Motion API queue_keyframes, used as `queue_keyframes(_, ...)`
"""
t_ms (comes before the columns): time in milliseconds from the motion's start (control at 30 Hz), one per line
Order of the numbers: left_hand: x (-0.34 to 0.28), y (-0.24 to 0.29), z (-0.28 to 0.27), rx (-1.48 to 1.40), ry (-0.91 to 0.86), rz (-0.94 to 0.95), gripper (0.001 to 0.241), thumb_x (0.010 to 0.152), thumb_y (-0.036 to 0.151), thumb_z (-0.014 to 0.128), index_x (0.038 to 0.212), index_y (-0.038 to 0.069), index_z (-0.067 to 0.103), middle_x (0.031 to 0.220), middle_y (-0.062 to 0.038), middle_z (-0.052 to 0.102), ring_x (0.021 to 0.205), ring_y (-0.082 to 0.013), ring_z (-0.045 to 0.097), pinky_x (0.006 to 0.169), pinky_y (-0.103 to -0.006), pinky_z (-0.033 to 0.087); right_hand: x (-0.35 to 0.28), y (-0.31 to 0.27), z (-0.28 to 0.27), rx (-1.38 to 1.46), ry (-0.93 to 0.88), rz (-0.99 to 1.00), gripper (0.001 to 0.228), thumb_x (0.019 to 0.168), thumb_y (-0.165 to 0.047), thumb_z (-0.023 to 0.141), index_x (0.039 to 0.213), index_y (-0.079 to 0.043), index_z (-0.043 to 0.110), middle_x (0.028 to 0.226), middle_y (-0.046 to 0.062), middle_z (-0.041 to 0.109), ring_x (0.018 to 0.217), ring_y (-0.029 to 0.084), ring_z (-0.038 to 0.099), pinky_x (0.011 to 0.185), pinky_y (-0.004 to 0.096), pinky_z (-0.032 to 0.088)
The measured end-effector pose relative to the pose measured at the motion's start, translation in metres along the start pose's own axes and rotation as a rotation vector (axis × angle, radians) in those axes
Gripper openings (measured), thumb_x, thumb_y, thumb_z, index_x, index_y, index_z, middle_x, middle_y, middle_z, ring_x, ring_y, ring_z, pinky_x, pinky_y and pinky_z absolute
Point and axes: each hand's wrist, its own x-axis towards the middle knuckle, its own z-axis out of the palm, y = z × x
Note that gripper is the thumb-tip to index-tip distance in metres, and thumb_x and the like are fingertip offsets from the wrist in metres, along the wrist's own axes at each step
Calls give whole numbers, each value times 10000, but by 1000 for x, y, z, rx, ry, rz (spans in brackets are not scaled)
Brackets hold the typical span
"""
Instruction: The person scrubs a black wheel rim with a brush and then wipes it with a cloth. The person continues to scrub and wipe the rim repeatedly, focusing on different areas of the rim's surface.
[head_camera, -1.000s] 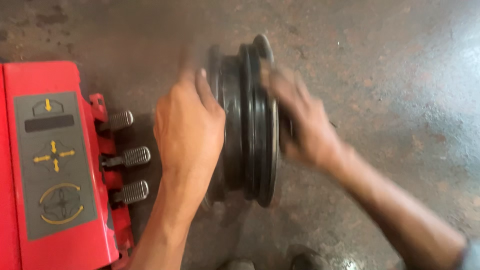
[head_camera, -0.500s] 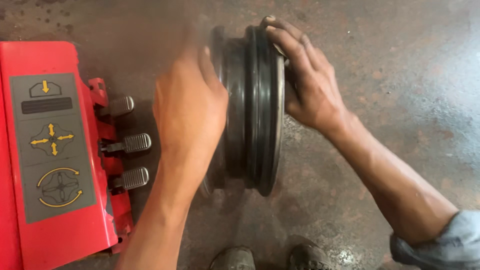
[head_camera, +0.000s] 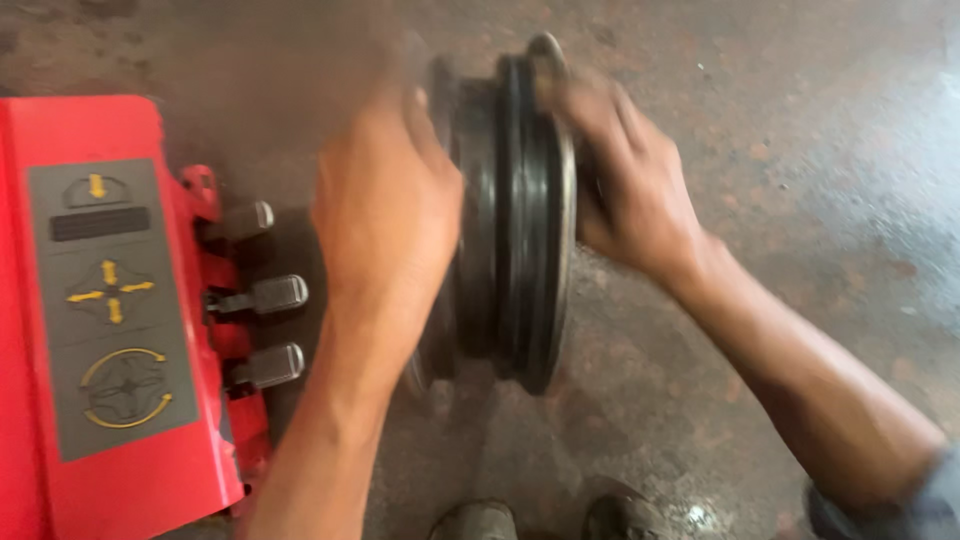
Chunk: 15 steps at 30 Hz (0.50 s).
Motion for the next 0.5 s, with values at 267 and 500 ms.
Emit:
queue_keyframes(267, 2, -1, 0, 36, -18, -31, 297, 1051, 200, 508, 1289, 75, 637, 1039, -255, 730, 964, -490, 684, 823, -583, 522, -6, 8, 5, -79, -62, 74, 719, 883, 144, 568, 1542, -71, 377, 1538, 195, 530, 1384, 362, 568, 1136, 488, 513)
queue_keyframes(500, 9, 2, 4, 39, 65, 44, 340, 1036, 200, 540, 1348, 85, 610, 1129, -276, 700, 984, -509, 667, 802, -594, 516, -22, -14, 9, -27, -9, 97, 635, 942, 64, 597, 1523, -110, 409, 1562, 191, 486, 1426, 347, 529, 1192, 520, 498)
